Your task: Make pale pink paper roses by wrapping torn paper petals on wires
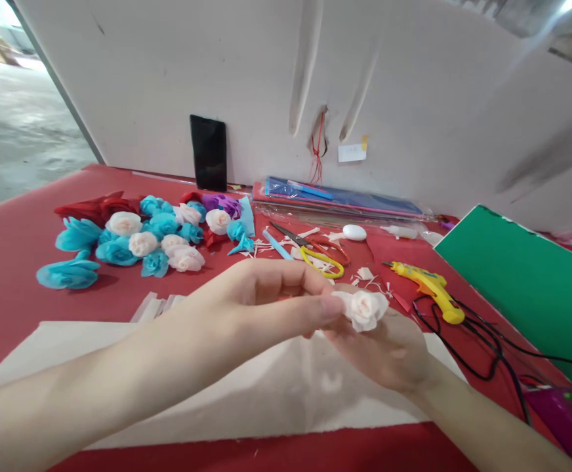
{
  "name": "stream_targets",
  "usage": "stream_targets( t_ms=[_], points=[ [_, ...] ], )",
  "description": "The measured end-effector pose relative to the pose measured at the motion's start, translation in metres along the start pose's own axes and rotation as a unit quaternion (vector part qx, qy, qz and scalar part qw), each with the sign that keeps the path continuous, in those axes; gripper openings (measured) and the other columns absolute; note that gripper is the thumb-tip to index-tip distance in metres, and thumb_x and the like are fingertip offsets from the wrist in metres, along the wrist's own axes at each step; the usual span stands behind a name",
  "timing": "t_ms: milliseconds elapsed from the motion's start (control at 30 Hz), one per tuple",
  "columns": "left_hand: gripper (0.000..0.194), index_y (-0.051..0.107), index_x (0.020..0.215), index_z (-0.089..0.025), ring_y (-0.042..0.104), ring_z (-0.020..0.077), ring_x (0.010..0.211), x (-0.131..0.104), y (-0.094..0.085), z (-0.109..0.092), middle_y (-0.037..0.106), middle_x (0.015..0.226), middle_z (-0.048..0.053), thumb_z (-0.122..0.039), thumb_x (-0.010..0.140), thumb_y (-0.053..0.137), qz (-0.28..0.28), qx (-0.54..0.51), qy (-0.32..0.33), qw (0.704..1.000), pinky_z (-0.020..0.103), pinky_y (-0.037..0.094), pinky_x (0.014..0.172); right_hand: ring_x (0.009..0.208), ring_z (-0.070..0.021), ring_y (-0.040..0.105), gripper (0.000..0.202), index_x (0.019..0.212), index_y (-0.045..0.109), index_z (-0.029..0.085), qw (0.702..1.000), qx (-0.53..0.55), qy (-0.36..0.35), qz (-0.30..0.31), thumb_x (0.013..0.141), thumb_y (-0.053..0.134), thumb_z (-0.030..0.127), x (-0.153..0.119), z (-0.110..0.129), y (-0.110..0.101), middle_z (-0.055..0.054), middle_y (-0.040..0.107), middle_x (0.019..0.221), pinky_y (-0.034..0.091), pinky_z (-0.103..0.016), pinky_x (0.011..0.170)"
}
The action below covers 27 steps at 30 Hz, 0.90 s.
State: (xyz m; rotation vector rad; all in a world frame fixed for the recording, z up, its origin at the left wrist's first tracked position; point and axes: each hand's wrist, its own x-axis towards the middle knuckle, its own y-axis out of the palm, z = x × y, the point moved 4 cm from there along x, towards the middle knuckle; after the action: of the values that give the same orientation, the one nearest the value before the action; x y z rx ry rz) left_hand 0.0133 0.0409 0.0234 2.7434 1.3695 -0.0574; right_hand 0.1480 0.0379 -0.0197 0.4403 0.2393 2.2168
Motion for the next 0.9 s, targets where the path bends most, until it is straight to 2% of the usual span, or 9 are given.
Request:
stream_targets(
  t_ms=[267, 400, 500, 600, 733, 800, 900],
  points=[
    [0.016, 0.068, 0.068, -0.024, 0.054, 0.0088, 0.061, -0.003, -0.003, 0.004, 0.063, 0.064, -0.007, -0.035, 0.079, 0.067, -0.015, 0.038, -0.027, 0.999, 0.016, 0.041, 0.055, 0.060, -0.0138, 0.042, 0.017, 0.080, 0.064, 0.023, 1.000, 0.021, 0.015, 0.002, 0.082, 0.064, 0.040, -0.001, -0.001, 0.000, 0.003, 0.046, 0.066, 0.043, -0.030, 0.070],
    [0.019, 0.067, 0.076, -0.027, 0.050, 0.0107, 0.061, -0.004, -0.003, 0.010, 0.062, 0.070, -0.005, -0.044, 0.082, 0.065, -0.014, 0.104, -0.015, 0.994, 0.019, 0.037, 0.052, 0.060, -0.0146, 0.042, 0.022, 0.066, 0.055, 0.022, 0.999, 0.030, 0.007, 0.029, 0.078, 0.064, 0.038, 0.002, 0.002, 0.003, 0.002, 0.041, 0.063, 0.044, -0.031, 0.068],
    [0.014, 0.065, 0.078, -0.028, 0.051, 0.0109, 0.062, -0.006, 0.000, 0.009, 0.062, 0.072, -0.005, -0.039, 0.085, 0.062, -0.019, 0.135, 0.018, 0.991, 0.020, 0.041, 0.055, 0.056, -0.0130, 0.038, 0.028, 0.058, 0.048, 0.021, 0.998, 0.026, -0.013, 0.052, 0.077, 0.063, 0.035, 0.004, 0.007, 0.003, 0.004, 0.036, 0.058, 0.040, -0.026, 0.060],
    [0.014, 0.062, 0.074, -0.026, 0.054, 0.0094, 0.063, -0.007, 0.004, 0.001, 0.061, 0.069, -0.007, -0.029, 0.087, 0.057, -0.025, 0.151, 0.073, 0.985, 0.017, 0.042, 0.055, 0.052, -0.0117, 0.033, 0.027, 0.057, 0.050, 0.021, 0.996, 0.008, -0.020, 0.082, 0.079, 0.062, 0.031, 0.005, 0.013, 0.001, 0.005, 0.035, 0.054, 0.037, -0.025, 0.056],
    [0.017, 0.066, 0.075, -0.026, 0.061, 0.0066, 0.070, -0.009, 0.009, -0.008, 0.067, 0.073, -0.010, -0.025, 0.089, 0.055, -0.033, 0.144, 0.133, 0.980, 0.012, 0.047, 0.064, 0.054, -0.0131, 0.039, 0.027, 0.056, 0.055, 0.022, 0.990, -0.034, 0.009, 0.139, 0.079, 0.062, 0.032, 0.006, 0.020, 0.000, 0.003, 0.042, 0.053, 0.041, -0.028, 0.062],
    [0.015, 0.068, 0.076, -0.026, 0.063, 0.0068, 0.072, -0.010, 0.011, -0.007, 0.070, 0.075, -0.010, -0.023, 0.087, 0.059, -0.032, 0.144, 0.141, 0.979, 0.012, 0.049, 0.068, 0.053, -0.0126, 0.038, 0.028, 0.057, 0.056, 0.022, 0.986, -0.050, 0.031, 0.153, 0.082, 0.060, 0.035, 0.006, 0.022, 0.000, 0.003, 0.043, 0.055, 0.041, -0.028, 0.062],
    [0.009, 0.070, 0.077, -0.026, 0.063, 0.0075, 0.068, -0.014, 0.012, -0.004, 0.069, 0.071, -0.009, -0.021, 0.083, 0.065, -0.040, 0.142, 0.153, 0.977, 0.013, 0.050, 0.066, 0.054, -0.0127, 0.041, 0.031, 0.059, 0.056, 0.022, 0.981, -0.065, 0.066, 0.169, 0.084, 0.059, 0.040, 0.003, 0.022, 0.001, 0.003, 0.044, 0.058, 0.040, -0.027, 0.058]
  ],
)
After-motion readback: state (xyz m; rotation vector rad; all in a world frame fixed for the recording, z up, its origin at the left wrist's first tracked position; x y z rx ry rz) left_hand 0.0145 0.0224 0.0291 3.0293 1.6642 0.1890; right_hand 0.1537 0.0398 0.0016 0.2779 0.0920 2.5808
